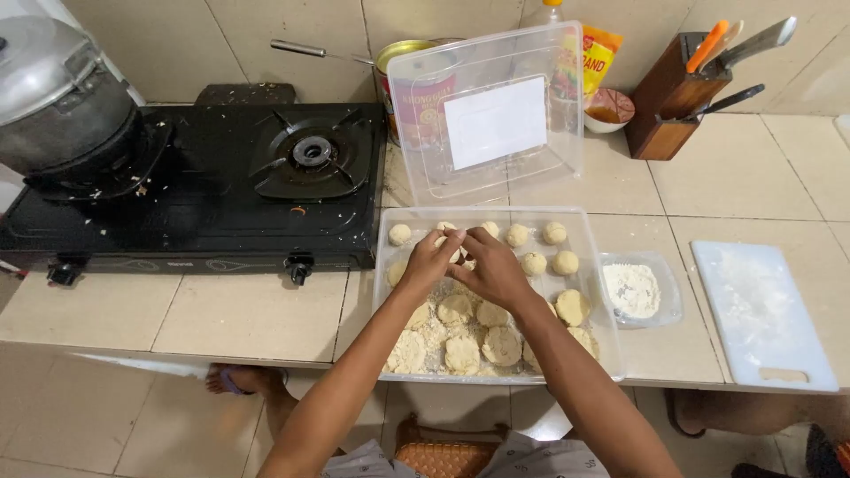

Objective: The person is shaping small portions of dough into balls and arranging them in a plastic tray on a kitchen counter.

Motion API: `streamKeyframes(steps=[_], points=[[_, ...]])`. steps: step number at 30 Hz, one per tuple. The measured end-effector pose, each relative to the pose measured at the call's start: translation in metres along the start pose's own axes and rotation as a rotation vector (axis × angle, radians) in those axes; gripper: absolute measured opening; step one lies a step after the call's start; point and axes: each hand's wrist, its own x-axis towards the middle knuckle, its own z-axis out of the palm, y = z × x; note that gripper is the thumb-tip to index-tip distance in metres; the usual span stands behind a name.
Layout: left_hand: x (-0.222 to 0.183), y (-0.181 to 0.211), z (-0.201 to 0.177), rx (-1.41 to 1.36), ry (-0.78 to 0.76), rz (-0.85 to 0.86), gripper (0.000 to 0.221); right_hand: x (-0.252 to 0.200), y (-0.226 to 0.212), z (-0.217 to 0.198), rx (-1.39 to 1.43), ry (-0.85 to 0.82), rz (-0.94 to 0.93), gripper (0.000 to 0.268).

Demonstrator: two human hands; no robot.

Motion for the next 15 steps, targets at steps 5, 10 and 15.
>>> streamKeyframes(steps=[5, 10, 15], points=[[0.003, -0.003, -0.009, 0.083, -0.003, 0.042, 0.044, 0.0, 0.011, 0.008, 0.017, 0.01, 0.01, 0.034], [0.006, -0.012, -0.014, 0.213, -0.019, 0.109, 0.045, -0.003, 0.011, 0.013, 0.037, 0.055, 0.052, 0.033], [-0.018, 0.019, 0.003, 0.079, 0.05, 0.066, 0.037, 0.0, 0.0, 0.008, 0.102, 0.06, 0.045, 0.036]])
